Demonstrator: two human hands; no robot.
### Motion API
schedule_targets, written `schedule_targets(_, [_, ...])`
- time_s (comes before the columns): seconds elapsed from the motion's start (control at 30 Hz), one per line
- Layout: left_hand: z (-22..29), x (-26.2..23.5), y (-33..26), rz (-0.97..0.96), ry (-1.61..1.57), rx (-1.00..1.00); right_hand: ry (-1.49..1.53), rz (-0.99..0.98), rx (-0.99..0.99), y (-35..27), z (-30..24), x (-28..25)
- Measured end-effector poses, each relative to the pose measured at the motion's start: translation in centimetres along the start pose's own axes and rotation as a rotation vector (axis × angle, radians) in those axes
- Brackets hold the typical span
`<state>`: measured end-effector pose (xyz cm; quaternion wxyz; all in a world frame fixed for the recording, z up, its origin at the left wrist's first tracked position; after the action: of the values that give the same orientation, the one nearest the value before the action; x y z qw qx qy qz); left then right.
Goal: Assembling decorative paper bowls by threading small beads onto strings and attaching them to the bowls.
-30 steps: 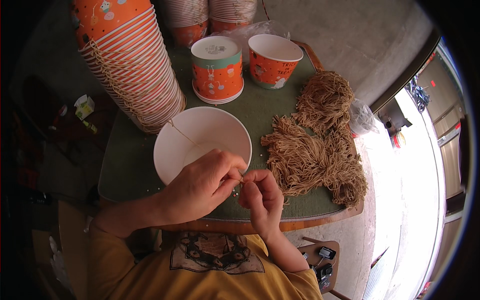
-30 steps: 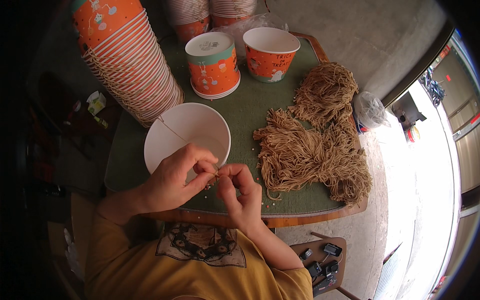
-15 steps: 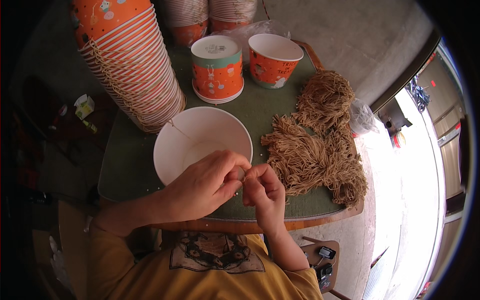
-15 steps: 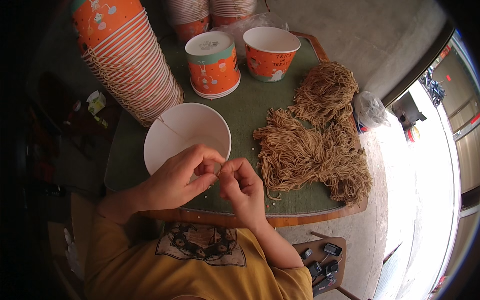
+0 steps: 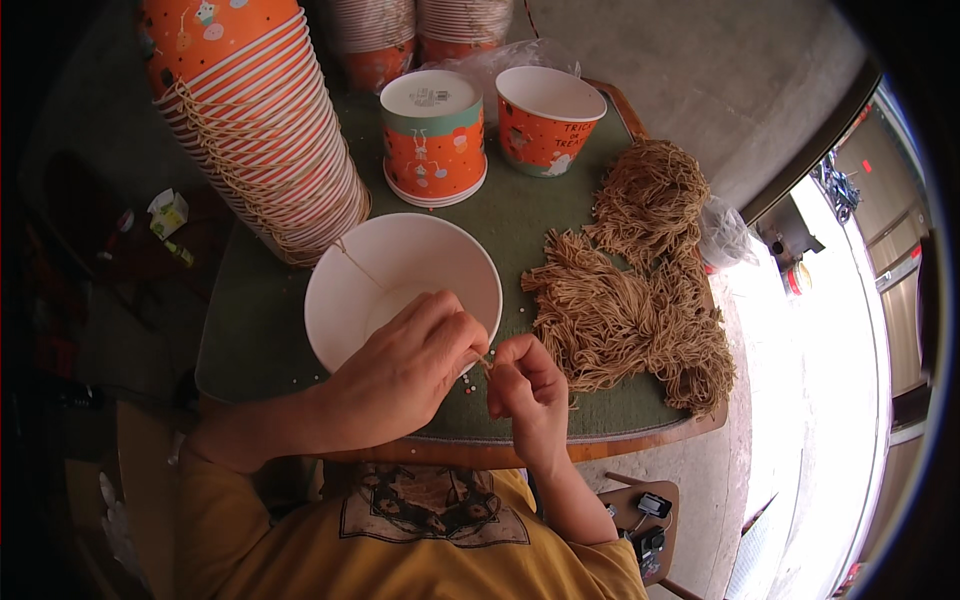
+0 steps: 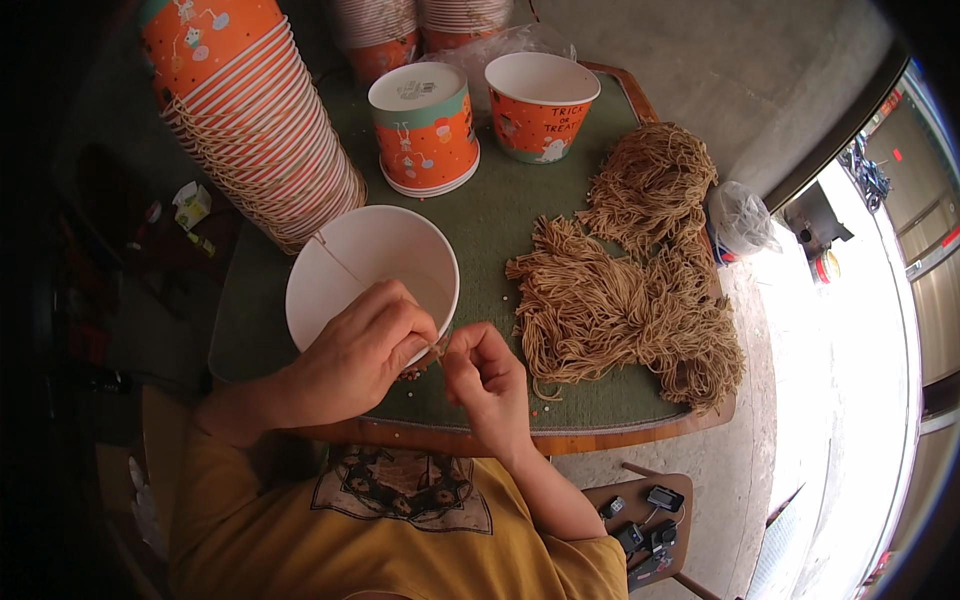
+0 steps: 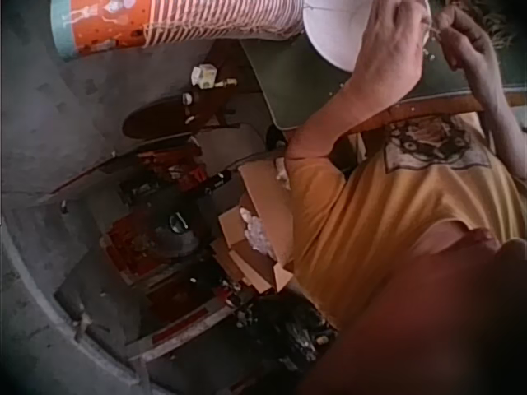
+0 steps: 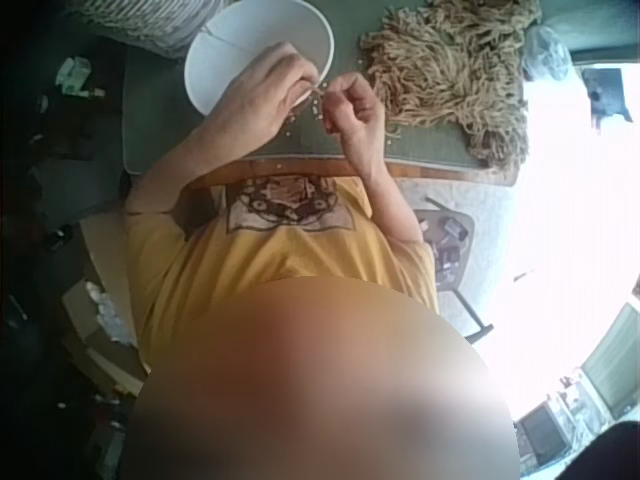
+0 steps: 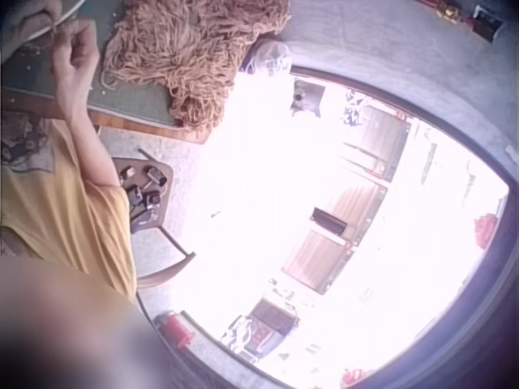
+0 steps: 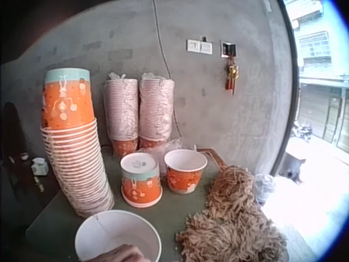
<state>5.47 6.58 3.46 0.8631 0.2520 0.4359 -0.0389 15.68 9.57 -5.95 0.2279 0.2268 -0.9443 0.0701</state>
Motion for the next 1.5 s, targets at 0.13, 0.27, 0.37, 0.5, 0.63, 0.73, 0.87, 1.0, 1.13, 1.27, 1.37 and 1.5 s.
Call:
schedule_targets(0.13, [0.2, 0.2, 0.0, -0.043, 0.045, 0.018, 0.035, -0.059, 0.019, -0.2, 0.6, 0.1])
schedule_targets(0.27, [0.6, -0.3, 0.0, -0.016, 0.172, 0.051, -0.035, -0.056, -0.038, -0.7, 0.6, 0.3])
schedule_targets(0.37, [1.0, -0.5, -0.2, 0.032, 0.293, 0.117, -0.347, -0.085, -0.278, -1.3, -0.7, 1.2])
schedule_targets(0.5, [1.6, -2.1, -1.7, 0.293, 0.453, 0.255, -0.414, 0.038, -0.413, -2.1, -0.9, 0.8])
schedule_targets(0.63, [2.3, -2.8, -5.2, 0.337, 0.266, 0.259, -0.503, -0.036, -0.536, -3.2, -1.8, 1.8])
schedule_targets(0.73, [3.1, -2.2, -7.7, 0.341, 0.205, 0.195, -0.658, -0.097, -0.707, -4.2, -2.3, 2.9])
schedule_targets(0.87, [4.3, -2.1, -8.5, 0.444, 0.309, 0.236, -0.746, -0.169, -0.853, -5.2, -2.4, 4.5])
schedule_targets(1.0, [2.4, -0.7, -8.0, 0.378, 0.378, 0.169, -0.81, -0.182, -0.875, -5.2, -2.0, 4.6])
schedule_targets(1.13, [0.5, -0.3, -9.3, 0.375, 0.153, -0.098, -0.833, -0.21, -0.878, -5.5, -2.0, 5.3])
schedule_targets(1.27, [-3.0, 2.2, -9.8, 0.281, -0.47, -0.492, -0.893, -0.24, -0.888, -5.8, -1.8, 6.0])
schedule_targets(1.37, [-3.9, 4.2, -10.0, 0.22, -0.911, -0.668, -0.917, -0.268, -0.873, -5.7, -1.6, 6.3])
schedule_targets(1.5, [-4.0, 5.5, -10.2, 0.233, -1.198, -0.786, -0.909, -0.329, -0.934, -5.8, -1.7, 6.8])
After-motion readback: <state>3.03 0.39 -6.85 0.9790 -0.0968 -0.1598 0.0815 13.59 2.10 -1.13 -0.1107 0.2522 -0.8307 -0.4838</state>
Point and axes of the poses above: each hand's wrist, its own y-axis towards the middle knuckle, its own x-axis out of the palm, z = x × y, the point moved 9 cm from there along y, towards the middle knuckle, and after that the axes turned 5 degrees about y, right-handed, at the moved point
